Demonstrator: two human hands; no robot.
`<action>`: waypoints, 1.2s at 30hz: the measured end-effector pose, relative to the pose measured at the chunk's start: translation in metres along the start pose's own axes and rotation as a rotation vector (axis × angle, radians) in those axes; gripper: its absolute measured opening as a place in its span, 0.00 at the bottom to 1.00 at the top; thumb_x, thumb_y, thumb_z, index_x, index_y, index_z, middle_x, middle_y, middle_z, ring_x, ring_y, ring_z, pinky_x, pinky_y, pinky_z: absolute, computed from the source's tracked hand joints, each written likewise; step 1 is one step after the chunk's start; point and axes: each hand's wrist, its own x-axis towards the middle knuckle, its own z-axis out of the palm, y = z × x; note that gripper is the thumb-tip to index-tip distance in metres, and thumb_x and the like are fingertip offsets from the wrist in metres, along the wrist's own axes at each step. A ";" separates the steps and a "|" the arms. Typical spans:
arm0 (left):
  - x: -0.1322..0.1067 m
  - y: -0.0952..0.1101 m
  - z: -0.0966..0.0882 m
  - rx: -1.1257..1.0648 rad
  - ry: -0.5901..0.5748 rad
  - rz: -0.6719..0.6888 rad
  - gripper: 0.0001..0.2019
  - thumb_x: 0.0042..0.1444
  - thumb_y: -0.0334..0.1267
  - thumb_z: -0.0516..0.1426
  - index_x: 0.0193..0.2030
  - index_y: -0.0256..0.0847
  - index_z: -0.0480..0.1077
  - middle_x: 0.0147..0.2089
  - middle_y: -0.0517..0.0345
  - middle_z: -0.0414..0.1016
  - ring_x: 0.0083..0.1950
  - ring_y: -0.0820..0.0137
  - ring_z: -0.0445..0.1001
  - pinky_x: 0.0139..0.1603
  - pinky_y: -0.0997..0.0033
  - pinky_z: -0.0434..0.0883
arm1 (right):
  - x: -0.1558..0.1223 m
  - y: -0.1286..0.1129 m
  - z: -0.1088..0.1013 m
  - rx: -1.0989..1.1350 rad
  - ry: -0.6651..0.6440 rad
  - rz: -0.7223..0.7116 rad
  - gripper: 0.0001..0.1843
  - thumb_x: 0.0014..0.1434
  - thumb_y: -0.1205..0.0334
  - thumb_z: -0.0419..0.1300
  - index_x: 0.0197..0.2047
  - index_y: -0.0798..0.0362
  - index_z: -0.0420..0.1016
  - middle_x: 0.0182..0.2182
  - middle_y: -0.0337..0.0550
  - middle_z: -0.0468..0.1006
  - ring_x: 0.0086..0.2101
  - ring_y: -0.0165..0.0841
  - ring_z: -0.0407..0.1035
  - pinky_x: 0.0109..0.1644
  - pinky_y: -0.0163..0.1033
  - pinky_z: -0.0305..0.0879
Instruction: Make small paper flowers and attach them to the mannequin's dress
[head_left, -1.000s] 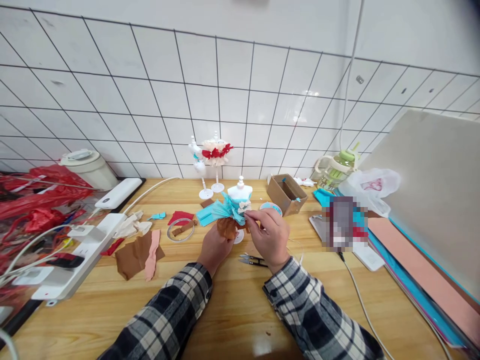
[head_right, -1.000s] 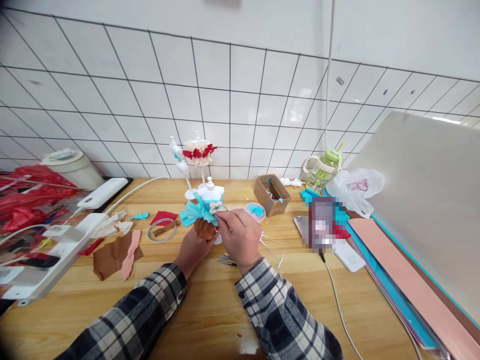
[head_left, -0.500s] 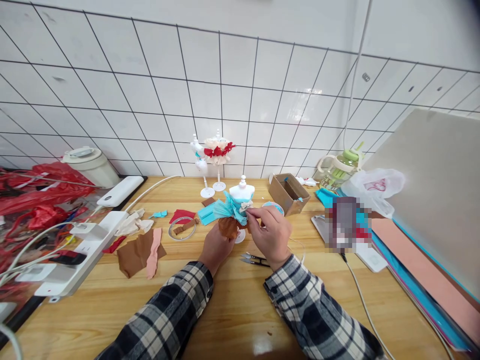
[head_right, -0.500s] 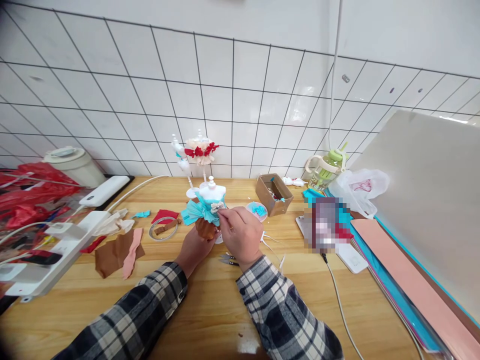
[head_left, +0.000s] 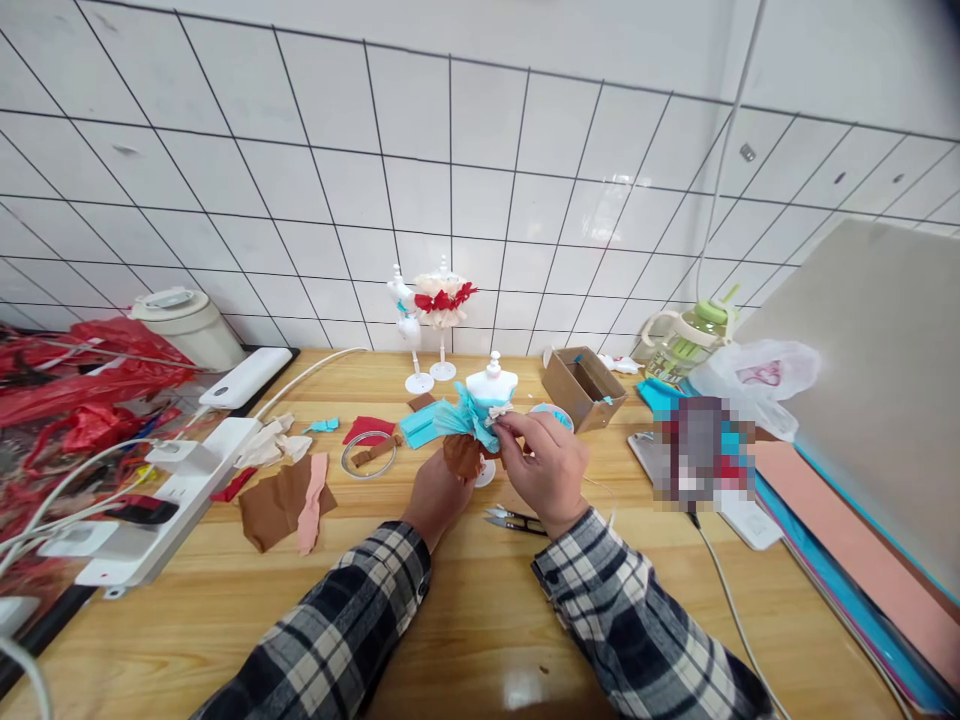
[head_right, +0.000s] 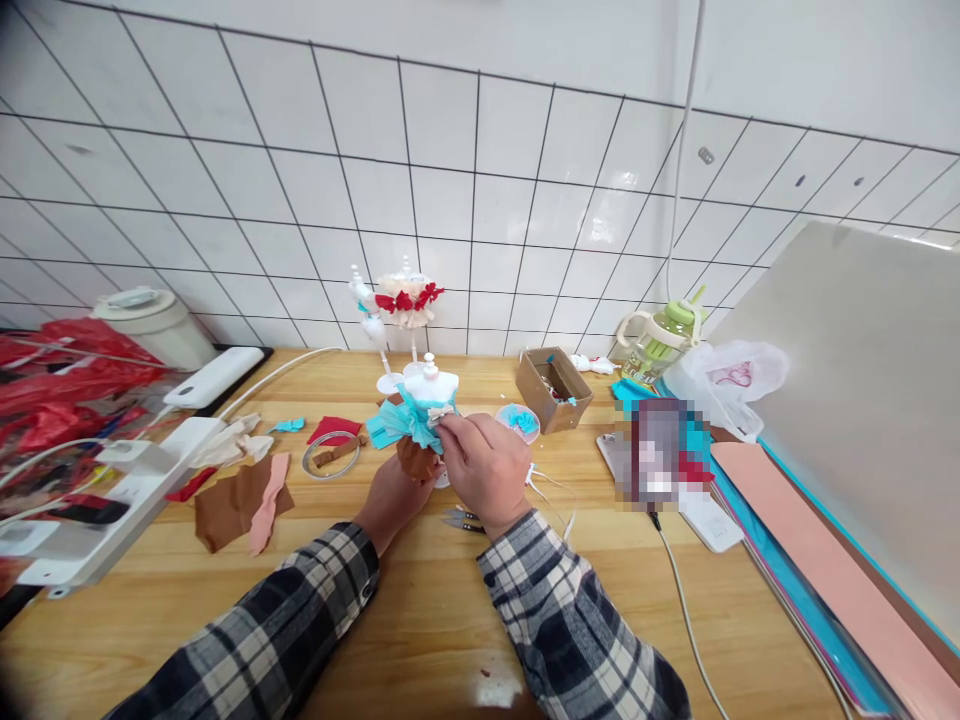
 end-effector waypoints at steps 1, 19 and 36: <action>0.000 -0.001 0.001 -0.002 -0.001 0.000 0.13 0.59 0.37 0.54 0.51 0.42 0.66 0.49 0.49 0.74 0.51 0.60 0.72 0.48 0.64 0.71 | -0.001 0.000 0.000 0.007 0.005 0.004 0.04 0.59 0.64 0.61 0.38 0.50 0.77 0.28 0.38 0.78 0.26 0.26 0.69 0.32 0.33 0.62; 0.001 -0.004 -0.002 0.039 0.042 0.034 0.09 0.60 0.40 0.53 0.42 0.38 0.70 0.40 0.45 0.75 0.45 0.56 0.73 0.41 0.60 0.72 | -0.030 0.003 -0.004 0.128 -0.103 0.274 0.12 0.59 0.68 0.54 0.41 0.49 0.78 0.31 0.39 0.76 0.30 0.28 0.69 0.33 0.32 0.61; -0.001 0.001 -0.005 0.033 0.001 -0.095 0.16 0.60 0.42 0.53 0.53 0.40 0.66 0.49 0.47 0.73 0.49 0.59 0.72 0.42 0.63 0.73 | -0.004 0.086 -0.028 -0.294 -0.763 0.430 0.11 0.60 0.61 0.55 0.44 0.49 0.77 0.43 0.42 0.77 0.46 0.34 0.69 0.45 0.35 0.61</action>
